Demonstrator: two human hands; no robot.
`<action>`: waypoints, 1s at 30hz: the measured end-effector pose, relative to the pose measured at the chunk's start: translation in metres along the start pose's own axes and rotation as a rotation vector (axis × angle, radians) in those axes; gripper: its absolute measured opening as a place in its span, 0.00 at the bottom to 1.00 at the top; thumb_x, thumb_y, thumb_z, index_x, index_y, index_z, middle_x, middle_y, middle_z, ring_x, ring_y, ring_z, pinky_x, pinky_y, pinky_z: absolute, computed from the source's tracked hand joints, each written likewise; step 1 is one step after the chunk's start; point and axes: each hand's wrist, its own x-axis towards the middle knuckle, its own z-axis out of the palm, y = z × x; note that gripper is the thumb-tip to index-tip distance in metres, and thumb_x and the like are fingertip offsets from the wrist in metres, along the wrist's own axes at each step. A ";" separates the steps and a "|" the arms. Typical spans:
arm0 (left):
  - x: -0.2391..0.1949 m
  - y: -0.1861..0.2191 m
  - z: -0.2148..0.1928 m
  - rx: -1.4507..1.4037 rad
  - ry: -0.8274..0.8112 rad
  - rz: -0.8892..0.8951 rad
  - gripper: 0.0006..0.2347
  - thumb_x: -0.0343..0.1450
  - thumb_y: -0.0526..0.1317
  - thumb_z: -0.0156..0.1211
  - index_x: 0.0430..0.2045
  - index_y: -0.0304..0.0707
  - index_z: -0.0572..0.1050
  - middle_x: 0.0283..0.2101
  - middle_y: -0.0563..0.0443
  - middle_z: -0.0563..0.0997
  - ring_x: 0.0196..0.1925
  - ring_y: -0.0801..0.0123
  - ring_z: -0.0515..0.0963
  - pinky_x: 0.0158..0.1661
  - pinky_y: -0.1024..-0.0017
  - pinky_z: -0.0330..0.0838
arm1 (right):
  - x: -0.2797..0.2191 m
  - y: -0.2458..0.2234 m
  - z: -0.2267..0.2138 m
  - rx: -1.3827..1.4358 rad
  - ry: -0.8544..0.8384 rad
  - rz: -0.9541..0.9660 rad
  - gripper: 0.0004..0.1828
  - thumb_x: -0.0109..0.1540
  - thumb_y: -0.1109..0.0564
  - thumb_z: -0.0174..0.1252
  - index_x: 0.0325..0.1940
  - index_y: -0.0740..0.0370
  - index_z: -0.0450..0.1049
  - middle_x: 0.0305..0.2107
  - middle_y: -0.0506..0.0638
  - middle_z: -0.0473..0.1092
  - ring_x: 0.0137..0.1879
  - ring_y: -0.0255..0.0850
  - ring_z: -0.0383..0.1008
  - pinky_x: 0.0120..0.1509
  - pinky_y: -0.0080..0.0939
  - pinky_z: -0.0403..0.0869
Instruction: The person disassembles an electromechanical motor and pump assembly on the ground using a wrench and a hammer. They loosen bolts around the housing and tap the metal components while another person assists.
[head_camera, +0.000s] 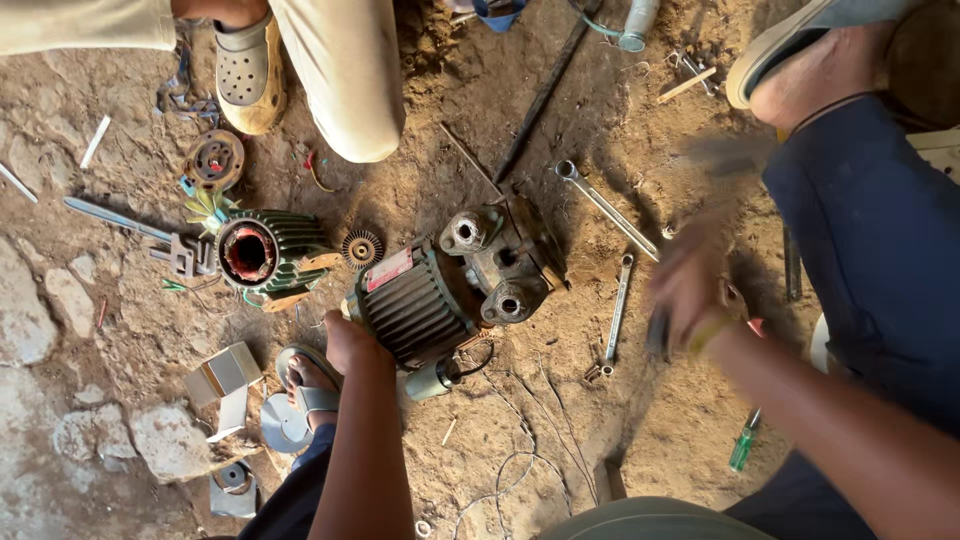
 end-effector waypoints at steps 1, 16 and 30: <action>0.001 -0.003 -0.003 0.024 0.003 0.003 0.20 0.66 0.48 0.59 0.40 0.25 0.76 0.40 0.44 0.78 0.34 0.60 0.75 0.37 0.58 0.76 | -0.005 0.028 0.004 -0.360 0.010 0.175 0.17 0.64 0.38 0.45 0.44 0.48 0.70 0.20 0.38 0.64 0.21 0.26 0.63 0.23 0.31 0.63; 0.111 -0.063 -0.071 -0.019 -0.772 -0.069 0.31 0.71 0.63 0.58 0.62 0.42 0.68 0.55 0.49 0.75 0.54 0.62 0.73 0.53 0.66 0.67 | 0.014 0.062 0.009 -0.658 0.037 0.421 0.33 0.70 0.28 0.31 0.29 0.57 0.59 0.14 0.42 0.57 0.15 0.33 0.55 0.22 0.38 0.65; 0.135 -0.064 -0.077 0.210 -0.826 -0.037 0.27 0.74 0.60 0.42 0.63 0.48 0.68 0.66 0.50 0.72 0.68 0.55 0.66 0.66 0.54 0.53 | 0.030 0.049 -0.004 -1.983 0.033 0.226 0.30 0.73 0.36 0.32 0.55 0.58 0.73 0.34 0.51 0.73 0.38 0.42 0.73 0.48 0.50 0.75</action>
